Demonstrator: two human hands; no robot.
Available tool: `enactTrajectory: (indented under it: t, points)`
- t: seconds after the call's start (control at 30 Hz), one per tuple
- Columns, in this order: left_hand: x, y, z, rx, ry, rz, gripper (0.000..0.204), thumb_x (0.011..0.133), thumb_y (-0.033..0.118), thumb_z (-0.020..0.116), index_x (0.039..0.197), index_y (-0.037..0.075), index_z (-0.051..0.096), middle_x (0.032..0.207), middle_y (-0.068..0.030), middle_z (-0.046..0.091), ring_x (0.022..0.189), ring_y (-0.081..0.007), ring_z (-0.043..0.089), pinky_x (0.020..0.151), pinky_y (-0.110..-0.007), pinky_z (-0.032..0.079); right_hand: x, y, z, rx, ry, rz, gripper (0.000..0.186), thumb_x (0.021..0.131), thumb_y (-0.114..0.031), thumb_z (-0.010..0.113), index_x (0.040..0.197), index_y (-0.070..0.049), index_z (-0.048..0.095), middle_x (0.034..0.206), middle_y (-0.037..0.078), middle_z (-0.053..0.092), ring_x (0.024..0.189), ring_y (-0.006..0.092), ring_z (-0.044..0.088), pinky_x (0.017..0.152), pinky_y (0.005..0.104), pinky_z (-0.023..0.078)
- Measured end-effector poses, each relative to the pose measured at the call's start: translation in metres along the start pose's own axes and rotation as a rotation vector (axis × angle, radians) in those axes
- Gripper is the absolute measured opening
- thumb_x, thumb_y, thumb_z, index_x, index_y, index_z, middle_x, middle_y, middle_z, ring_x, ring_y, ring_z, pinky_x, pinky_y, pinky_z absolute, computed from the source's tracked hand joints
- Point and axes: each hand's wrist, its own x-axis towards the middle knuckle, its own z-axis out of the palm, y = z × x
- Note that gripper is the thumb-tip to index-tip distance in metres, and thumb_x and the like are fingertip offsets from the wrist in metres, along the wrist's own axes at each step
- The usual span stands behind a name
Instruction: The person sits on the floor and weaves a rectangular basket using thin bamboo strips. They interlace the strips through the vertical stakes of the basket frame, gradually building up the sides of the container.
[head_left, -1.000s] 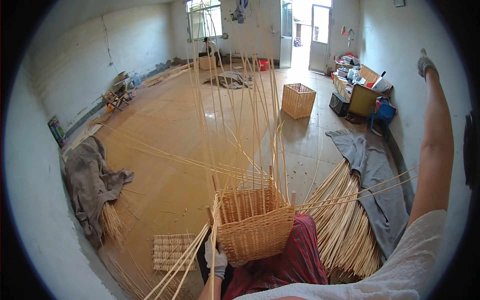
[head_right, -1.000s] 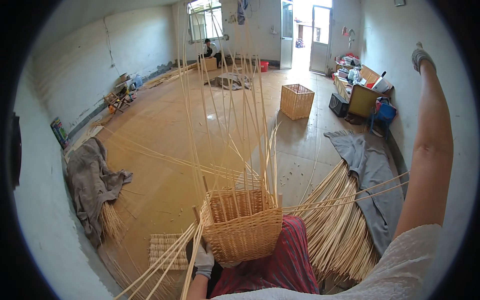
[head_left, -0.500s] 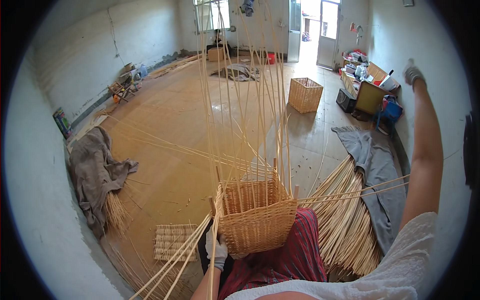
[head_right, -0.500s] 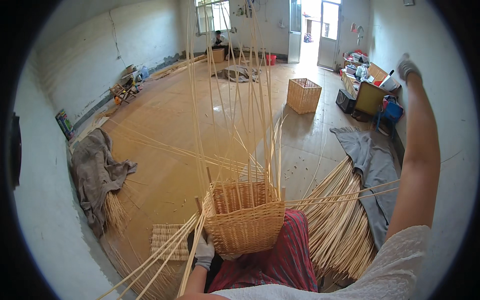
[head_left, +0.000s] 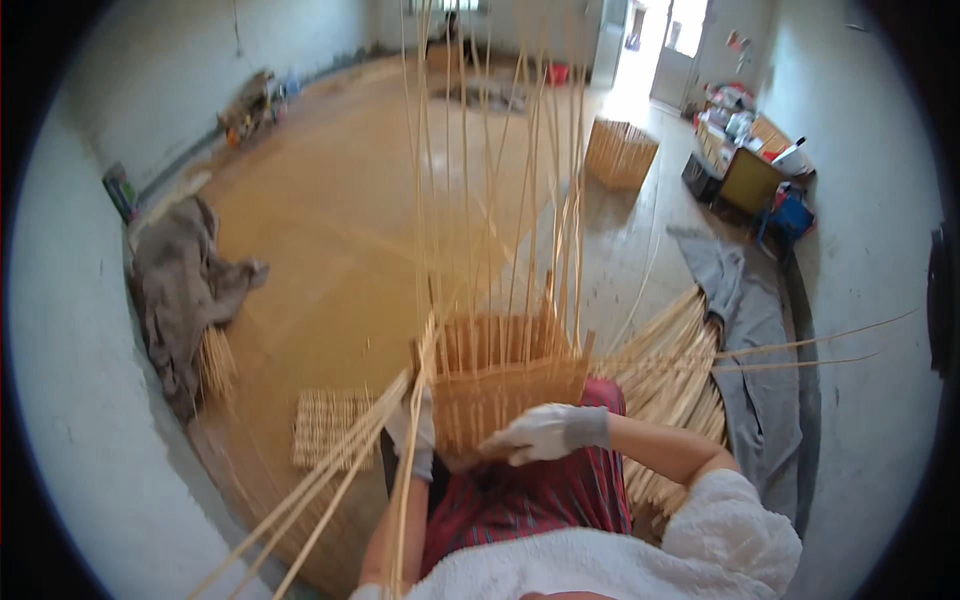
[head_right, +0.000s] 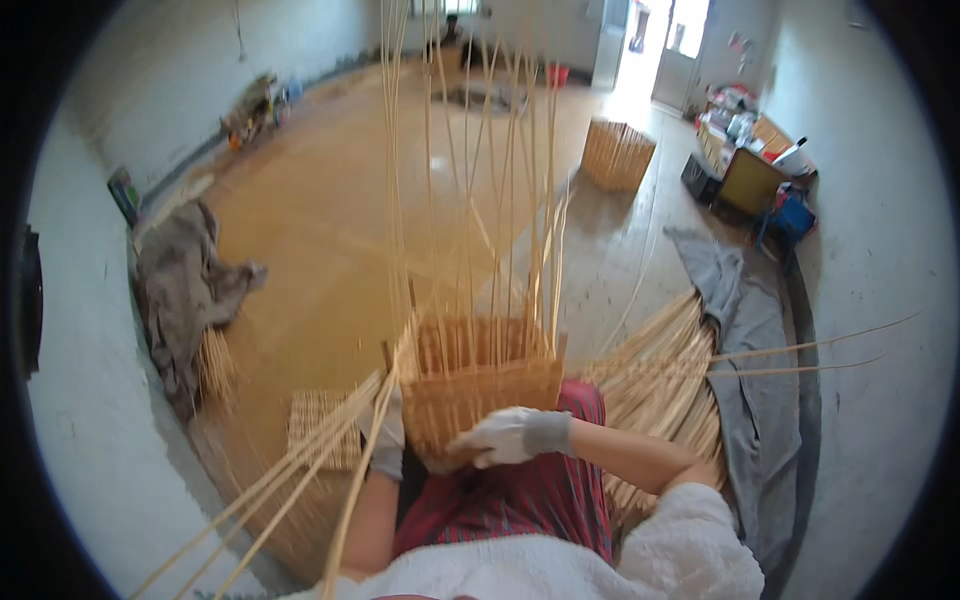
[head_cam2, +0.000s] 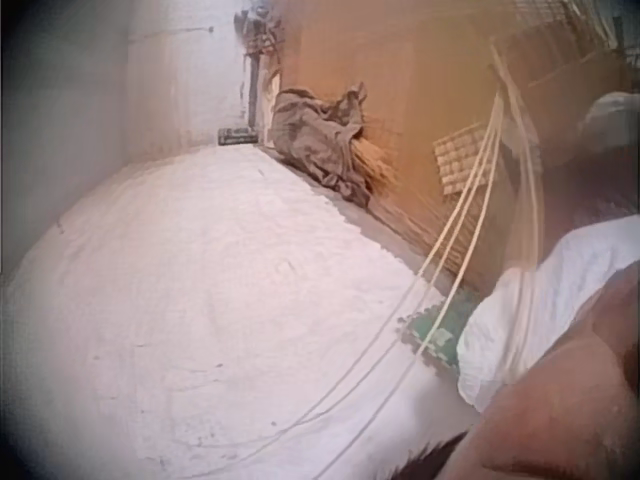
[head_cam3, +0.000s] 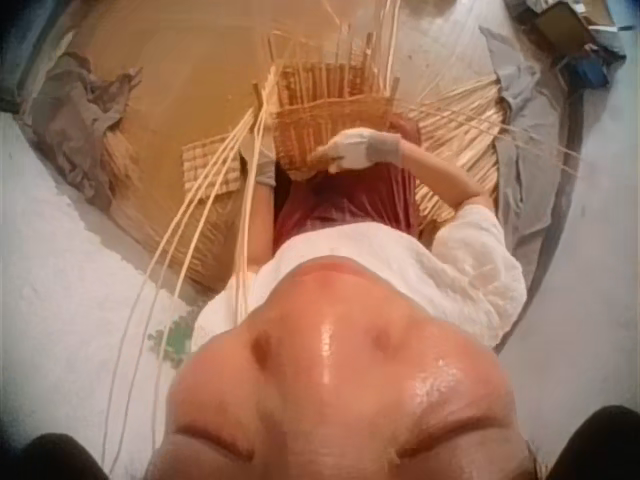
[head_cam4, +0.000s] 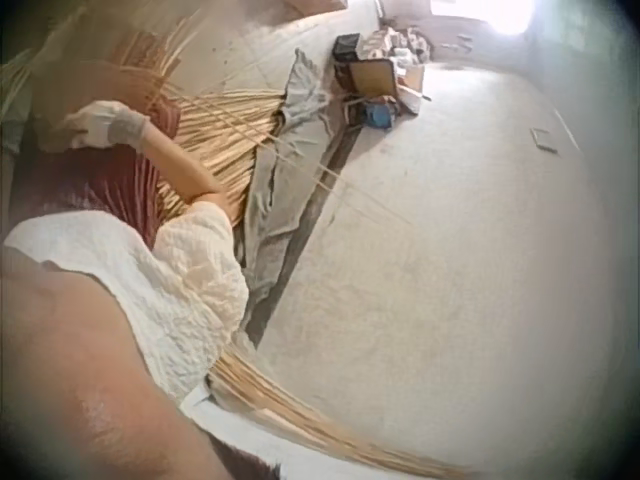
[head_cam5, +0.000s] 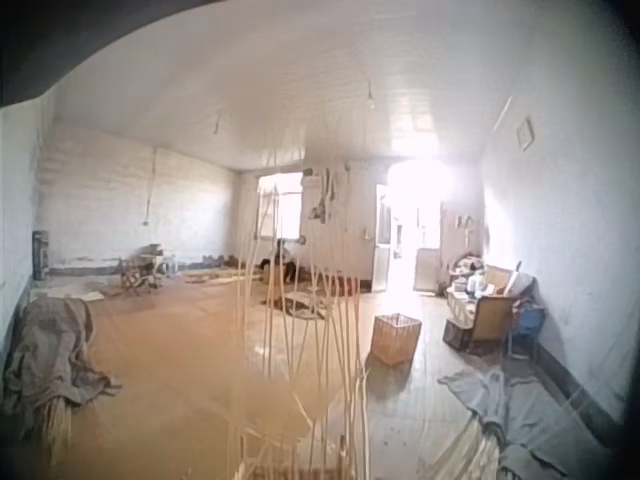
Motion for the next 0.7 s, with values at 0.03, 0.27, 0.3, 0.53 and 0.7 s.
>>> enactTrajectory:
  t: [0.03, 0.27, 0.3, 0.53, 0.7]
  points:
    - [0.005, -0.004, -0.01, -0.194, -0.001, -0.073, 0.048, 0.103, 0.017, 0.059, 0.14, -0.013, 0.05, 0.135, -0.0216, 0.062, 0.121, -0.0319, 0.063, 0.105, -0.038, 0.057, 0.015, 0.004, 0.031, 0.061, 0.057, -0.121, 0.051, 0.097, -0.032, 0.063, 0.146, -0.02, 0.056, 0.126, 0.015, 0.07, 0.113, 0.0349, 0.067, 0.101, 0.0437, 0.052]
    - [-0.026, 0.042, -0.038, 0.112, -0.088, -0.175, 0.048, 0.102, 0.015, 0.063, 0.145, -0.003, 0.052, 0.116, -0.0145, 0.06, 0.104, -0.021, 0.058, 0.083, -0.031, 0.052, 0.097, -0.088, 0.083, 0.197, 0.687, -0.501, 0.046, 0.096, -0.018, 0.061, 0.142, -0.017, 0.06, 0.131, 0.013, 0.066, 0.122, 0.0333, 0.062, 0.105, 0.0457, 0.049]
    - [-0.032, 0.051, -0.04, 0.141, -0.077, -0.184, 0.048, 0.101, 0.014, 0.064, 0.145, -0.002, 0.052, 0.11, -0.0129, 0.061, 0.099, -0.0198, 0.058, 0.079, -0.031, 0.051, 0.112, -0.102, 0.078, 0.156, 0.807, -0.648, 0.048, 0.095, -0.016, 0.059, 0.143, -0.018, 0.059, 0.134, 0.012, 0.064, 0.126, 0.0335, 0.06, 0.108, 0.0466, 0.047]
    - [-0.041, 0.124, 0.011, 0.703, -0.229, -0.19, 0.05, 0.097, 0.01, 0.071, 0.143, -0.001, 0.054, 0.073, -0.0019, 0.063, 0.062, -0.0116, 0.058, 0.054, -0.03, 0.048, 0.098, -0.057, 0.091, -0.146, 0.671, -0.693, 0.03, 0.09, -0.022, 0.06, 0.12, -0.017, 0.065, 0.104, 0.005, 0.067, 0.108, 0.0251, 0.065, 0.103, 0.0432, 0.05]
    - [-0.036, 0.121, 0.006, 0.493, -0.174, 0.091, 0.045, 0.105, 0.04, 0.056, 0.126, 0.001, 0.062, 0.076, -0.0026, 0.062, 0.063, -0.0119, 0.056, 0.056, -0.027, 0.047, 0.1, -0.056, 0.038, -0.095, 0.617, -0.496, 0.019, 0.082, -0.008, 0.063, 0.101, -0.014, 0.064, 0.091, 0.005, 0.071, 0.076, 0.0309, 0.07, 0.065, 0.0404, 0.058]
